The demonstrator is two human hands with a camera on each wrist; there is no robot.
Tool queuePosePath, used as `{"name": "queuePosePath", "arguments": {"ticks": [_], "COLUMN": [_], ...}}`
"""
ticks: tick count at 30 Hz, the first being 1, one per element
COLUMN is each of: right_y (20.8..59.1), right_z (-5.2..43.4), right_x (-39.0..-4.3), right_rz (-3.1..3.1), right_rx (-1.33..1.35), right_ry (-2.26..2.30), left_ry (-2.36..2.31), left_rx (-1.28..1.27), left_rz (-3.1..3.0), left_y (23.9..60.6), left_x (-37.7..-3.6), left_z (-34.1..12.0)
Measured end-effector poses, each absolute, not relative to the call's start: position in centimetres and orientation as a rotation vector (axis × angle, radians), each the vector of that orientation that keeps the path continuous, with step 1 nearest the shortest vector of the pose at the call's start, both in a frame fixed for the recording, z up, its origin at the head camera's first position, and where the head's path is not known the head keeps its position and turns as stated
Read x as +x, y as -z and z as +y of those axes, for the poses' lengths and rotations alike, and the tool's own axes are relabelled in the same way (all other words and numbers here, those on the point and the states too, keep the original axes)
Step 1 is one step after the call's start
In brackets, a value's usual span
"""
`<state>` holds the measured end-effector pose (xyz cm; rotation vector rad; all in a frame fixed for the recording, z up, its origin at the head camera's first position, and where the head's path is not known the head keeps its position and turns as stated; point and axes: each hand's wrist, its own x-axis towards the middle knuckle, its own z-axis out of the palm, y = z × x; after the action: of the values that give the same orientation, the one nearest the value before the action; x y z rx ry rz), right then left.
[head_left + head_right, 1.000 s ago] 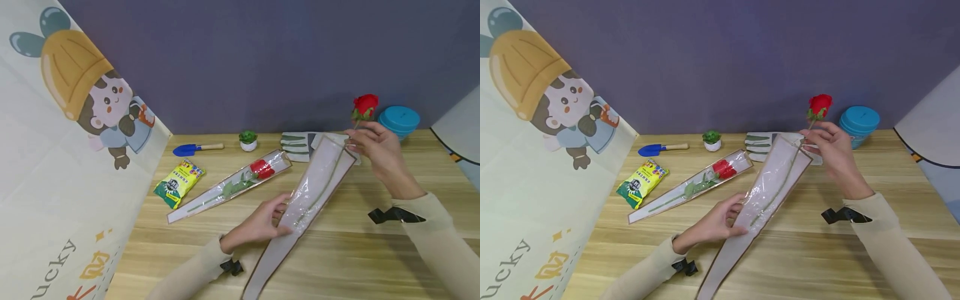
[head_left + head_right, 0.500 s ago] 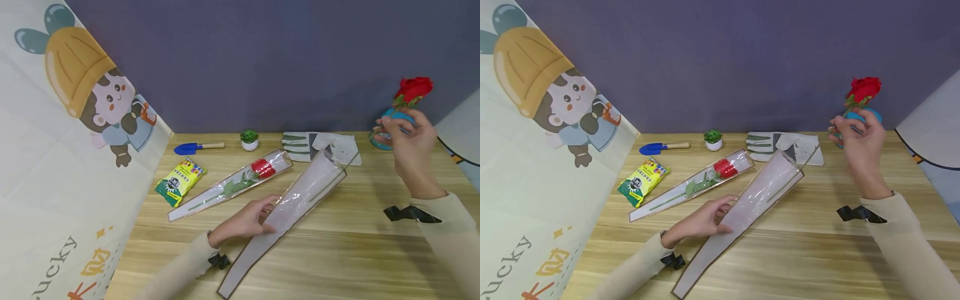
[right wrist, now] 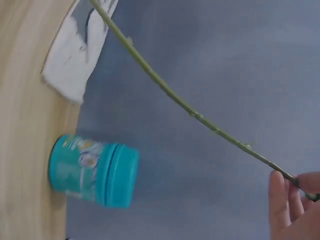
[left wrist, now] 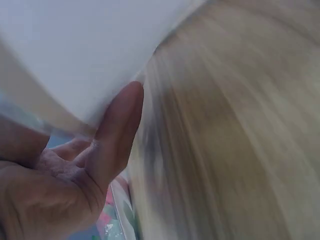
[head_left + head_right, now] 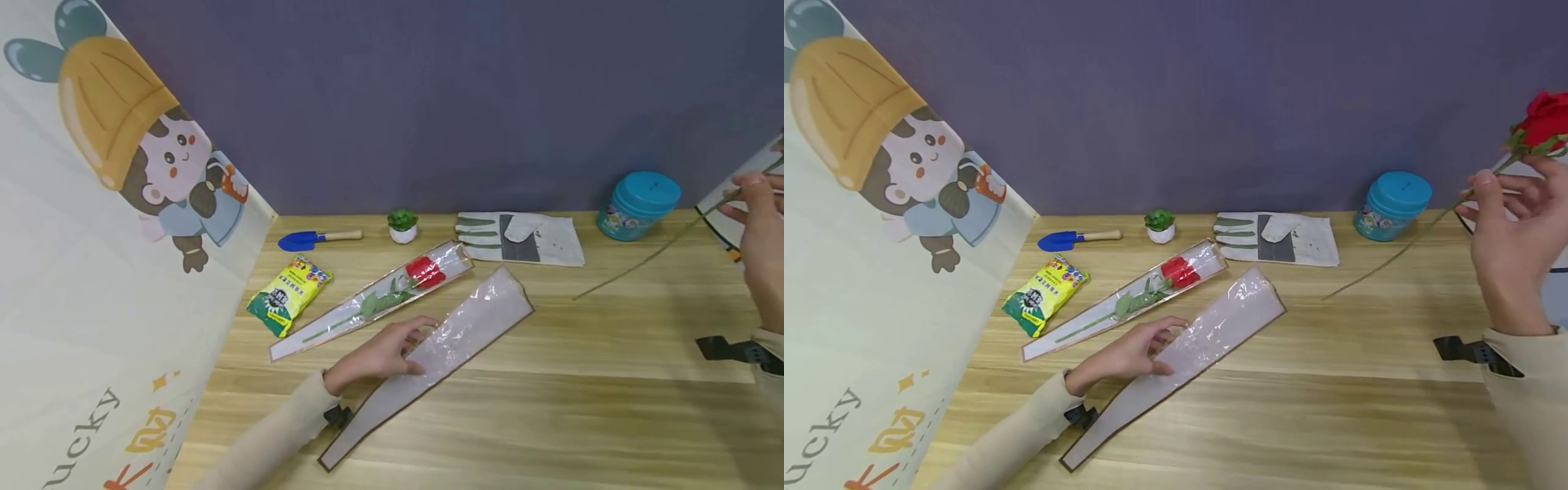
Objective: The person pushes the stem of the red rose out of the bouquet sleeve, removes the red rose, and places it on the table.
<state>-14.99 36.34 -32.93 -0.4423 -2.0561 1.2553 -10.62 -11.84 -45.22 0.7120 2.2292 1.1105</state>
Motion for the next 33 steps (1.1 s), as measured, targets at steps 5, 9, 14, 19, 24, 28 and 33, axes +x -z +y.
{"name": "queuePosePath", "arguments": {"ticks": [5, 9, 14, 19, 24, 28, 33], "right_y": [34.6, 36.6, 39.0, 41.4, 43.2, 44.3, 45.4], "right_z": [38.1, 39.0, 39.5, 39.3, 39.0, 38.7, 38.5], "right_x": [-14.2, -13.1, -12.3, -12.0, -11.5, -11.3, -11.1], "right_rz": [-2.176, -2.456, -2.825, -2.949, -3.046, -3.09, -3.093], "right_rx": [-0.389, -0.38, -0.332, -0.248, -0.221, -0.191, -0.228], "right_ry": [-1.271, -1.283, -1.123, -1.184, -1.357, -1.425, -1.439], "left_ry": [-1.022, -0.949, -0.879, -0.808, -0.759, -0.755, -0.789], "left_rx": [0.694, 0.694, 0.751, 0.776, 0.809, 0.815, 0.798], "left_rz": [2.312, 2.39, 2.477, 2.543, 2.58, 2.582, 2.55], "left_y": [45.4, 45.4, 45.4, 45.4, 45.5, 45.4, 45.3], "left_x": [-10.8, -10.8, -10.9, -10.8, -10.7, -10.7, -10.7], "left_z": [-12.3, -12.5, -12.7, -12.7, -12.6, -12.8, -13.5]}}
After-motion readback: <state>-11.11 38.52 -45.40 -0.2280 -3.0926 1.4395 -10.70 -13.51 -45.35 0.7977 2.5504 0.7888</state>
